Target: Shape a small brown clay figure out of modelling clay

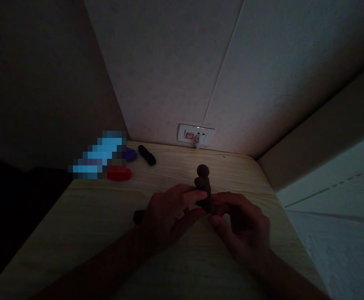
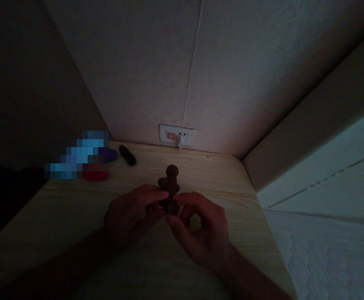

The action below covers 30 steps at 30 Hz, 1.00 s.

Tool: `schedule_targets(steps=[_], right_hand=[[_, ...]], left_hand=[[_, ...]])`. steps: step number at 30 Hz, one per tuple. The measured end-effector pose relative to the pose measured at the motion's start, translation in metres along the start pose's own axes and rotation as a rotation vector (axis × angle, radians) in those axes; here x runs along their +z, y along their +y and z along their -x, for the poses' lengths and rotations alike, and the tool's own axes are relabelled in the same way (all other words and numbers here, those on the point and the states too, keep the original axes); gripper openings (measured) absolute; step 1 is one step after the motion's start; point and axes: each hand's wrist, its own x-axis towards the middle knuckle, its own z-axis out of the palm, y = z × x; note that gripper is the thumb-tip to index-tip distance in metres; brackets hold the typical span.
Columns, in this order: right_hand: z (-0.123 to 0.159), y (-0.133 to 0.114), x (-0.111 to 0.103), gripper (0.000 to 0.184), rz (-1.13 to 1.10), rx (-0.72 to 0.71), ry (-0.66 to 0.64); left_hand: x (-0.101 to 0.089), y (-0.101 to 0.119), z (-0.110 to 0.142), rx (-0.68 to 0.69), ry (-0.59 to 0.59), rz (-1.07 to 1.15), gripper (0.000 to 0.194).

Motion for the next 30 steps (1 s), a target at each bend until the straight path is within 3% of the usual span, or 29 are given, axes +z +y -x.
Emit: schedule_targets(steps=[3, 6, 9, 14, 17, 22, 30], right_hand=[[0.001, -0.001, 0.0, 0.03, -0.118, 0.061, 0.028], [-0.002, 0.001, -0.001, 0.02, -0.232, 0.121, 0.147], [-0.01, 0.006, -0.001, 0.019, -0.367, 0.268, 0.235], [-0.022, 0.013, 0.002, 0.035, -0.68, 0.604, 0.061], [-0.024, 0.013, 0.003, 0.04, -0.775, 0.709, -0.015], [-0.023, 0.013, 0.003, 0.045, -0.858, 0.782, -0.099], [-0.026, 0.018, -0.002, 0.037, -0.841, 0.739, -0.063]], left_hand=[[0.0, 0.0, 0.001, -0.032, -0.011, 0.012, 0.025], [0.0, 0.0, 0.001, -0.019, 0.016, 0.036, 0.022], [0.0, 0.001, -0.001, -0.028, 0.002, 0.053, 0.021], [0.002, 0.001, -0.001, -0.01, -0.031, 0.08, 0.022], [0.002, 0.002, 0.0, -0.001, -0.055, 0.054, 0.021], [0.003, 0.005, 0.001, 0.015, -0.099, -0.036, 0.019], [0.004, 0.005, 0.002, 0.032, -0.137, -0.048, 0.024]])
